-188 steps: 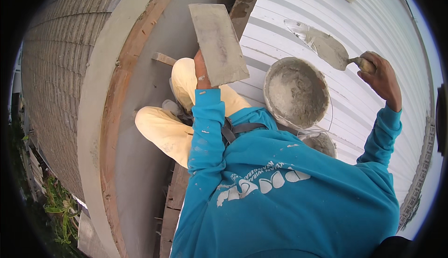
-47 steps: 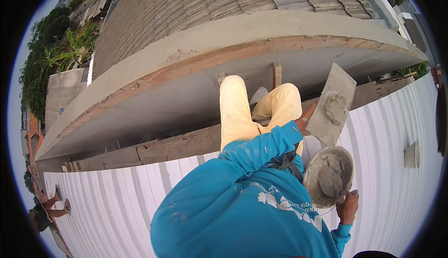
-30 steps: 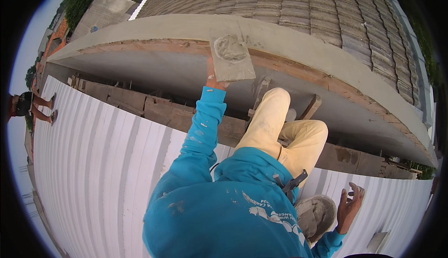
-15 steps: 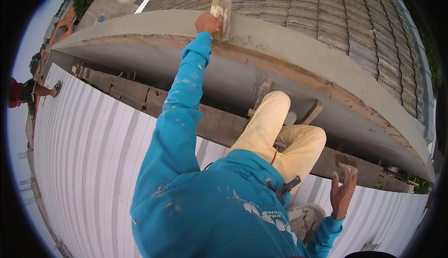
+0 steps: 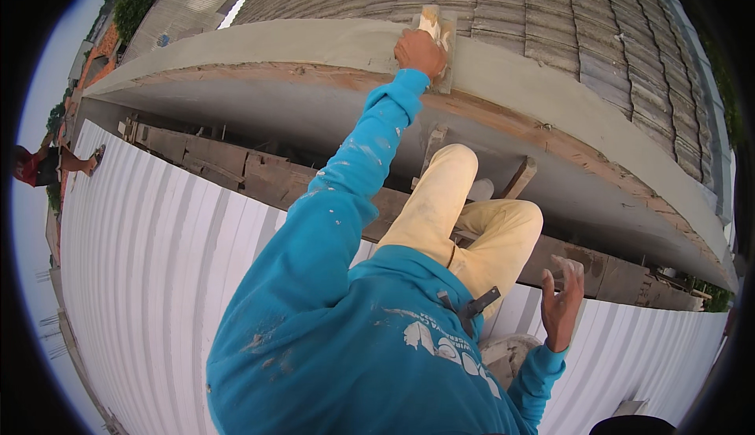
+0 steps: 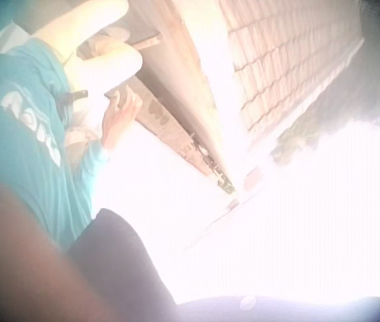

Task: The person scoops wet cement from a bucket with a trowel and applies it to the curved edge of a roof. They smooth the cement along the edge using a wooden float, repeatedly adding more material and leveling the surface.

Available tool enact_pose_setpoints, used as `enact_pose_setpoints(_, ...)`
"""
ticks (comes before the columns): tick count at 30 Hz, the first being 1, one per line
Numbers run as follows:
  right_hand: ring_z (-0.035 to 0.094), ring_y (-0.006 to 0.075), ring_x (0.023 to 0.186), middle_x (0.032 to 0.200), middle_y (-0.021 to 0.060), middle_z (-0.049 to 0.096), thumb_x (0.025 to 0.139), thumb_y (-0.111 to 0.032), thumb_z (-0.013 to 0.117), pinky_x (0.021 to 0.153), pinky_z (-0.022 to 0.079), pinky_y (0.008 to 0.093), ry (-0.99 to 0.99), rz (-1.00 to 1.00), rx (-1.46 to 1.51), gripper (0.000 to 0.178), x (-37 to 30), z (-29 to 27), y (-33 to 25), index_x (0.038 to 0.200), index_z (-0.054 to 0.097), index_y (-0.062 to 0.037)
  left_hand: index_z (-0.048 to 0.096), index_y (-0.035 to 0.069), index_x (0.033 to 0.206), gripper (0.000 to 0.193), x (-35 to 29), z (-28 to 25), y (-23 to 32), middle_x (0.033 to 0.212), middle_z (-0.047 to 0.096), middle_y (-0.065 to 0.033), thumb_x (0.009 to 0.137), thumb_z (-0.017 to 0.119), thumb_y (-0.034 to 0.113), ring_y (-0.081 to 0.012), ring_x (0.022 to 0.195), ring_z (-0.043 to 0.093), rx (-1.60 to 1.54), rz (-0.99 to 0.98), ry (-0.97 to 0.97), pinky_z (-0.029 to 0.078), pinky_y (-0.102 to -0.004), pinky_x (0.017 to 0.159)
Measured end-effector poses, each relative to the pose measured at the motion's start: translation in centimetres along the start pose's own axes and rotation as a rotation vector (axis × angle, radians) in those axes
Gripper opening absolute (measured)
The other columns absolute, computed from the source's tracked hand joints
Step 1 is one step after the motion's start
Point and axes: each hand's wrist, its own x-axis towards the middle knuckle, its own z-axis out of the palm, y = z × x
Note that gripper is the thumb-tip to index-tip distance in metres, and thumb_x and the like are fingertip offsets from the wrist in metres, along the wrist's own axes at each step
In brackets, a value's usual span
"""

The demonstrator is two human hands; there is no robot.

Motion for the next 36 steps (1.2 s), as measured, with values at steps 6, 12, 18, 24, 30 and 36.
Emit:
enact_pose_setpoints(6,0.058,0.0361,0.099,0.105,0.0178,0.059,0.086,-0.006,0.065,0.086,0.046,0.0417,0.064,0.074,0.009,0.025,-1.5,0.0,0.5,0.110,0.061,-0.0029,0.069,-0.005,0.089,0.037,-3.3,4.5,9.9,0.096,0.062,-0.0234,0.074,0.070,0.029,-0.0369,0.085,0.066,0.100,0.111,-0.029,0.054,-0.0439,0.070)
enact_pose_setpoints(12,0.059,0.0360,0.097,0.102,0.0174,0.061,0.087,-0.008,0.065,0.084,0.046,0.0410,0.100,0.237,0.041,0.021,-3.0,-0.2,1.1,0.106,0.062,-0.0020,0.054,-0.014,0.125,0.059,-5.9,8.7,19.4,0.135,0.047,-0.0339,0.078,0.066,0.020,-0.0401,0.108,0.061,-0.074,0.155,-0.256,0.052,-0.0404,0.085)
enact_pose_setpoints(18,0.060,0.0349,0.097,0.103,0.0168,0.062,0.088,-0.009,0.062,0.084,0.047,0.0407,0.107,0.255,0.047,0.019,-1.7,0.0,0.3,0.106,0.062,-0.0017,0.056,-0.011,0.110,0.050,-6.7,9.7,19.0,0.102,0.060,-0.0220,0.076,0.069,0.024,-0.0320,0.083,0.068,0.078,0.400,-0.084,0.054,-0.0385,0.063)
enact_pose_setpoints(24,0.060,0.0342,0.096,0.103,0.0164,0.062,0.089,-0.010,0.062,0.083,0.047,0.0401,0.099,0.245,0.034,0.019,-0.3,0.0,-0.1,0.106,0.063,-0.0017,0.056,-0.008,0.104,0.055,-1.0,4.6,4.6,0.100,0.061,-0.0207,0.079,0.070,0.039,-0.0321,0.080,0.068,0.275,0.294,0.046,0.054,-0.0429,0.060)
enact_pose_setpoints(30,0.061,0.0326,0.095,0.102,0.0162,0.062,0.088,-0.010,0.061,0.083,0.048,0.0402,0.006,0.246,0.093,0.020,0.9,2.5,-0.5,0.106,0.063,-0.0015,0.061,-0.003,0.100,0.051,6.3,-4.9,-15.6,0.100,0.064,-0.0208,0.079,0.068,0.043,-0.0383,0.093,0.066,0.461,-0.051,0.038,0.054,-0.0482,0.076)
enact_pose_setpoints(36,0.061,0.0317,0.094,0.099,0.0157,0.061,0.089,-0.009,0.061,0.083,0.048,0.0399,-0.018,0.201,0.146,0.020,2.4,3.2,-0.3,0.107,0.063,-0.0008,0.068,-0.001,0.098,0.051,9.3,-12.9,-31.1,0.103,0.068,-0.0213,0.079,0.068,0.046,-0.0385,0.096,0.066,0.590,-0.243,-0.055,0.053,-0.0465,0.084)
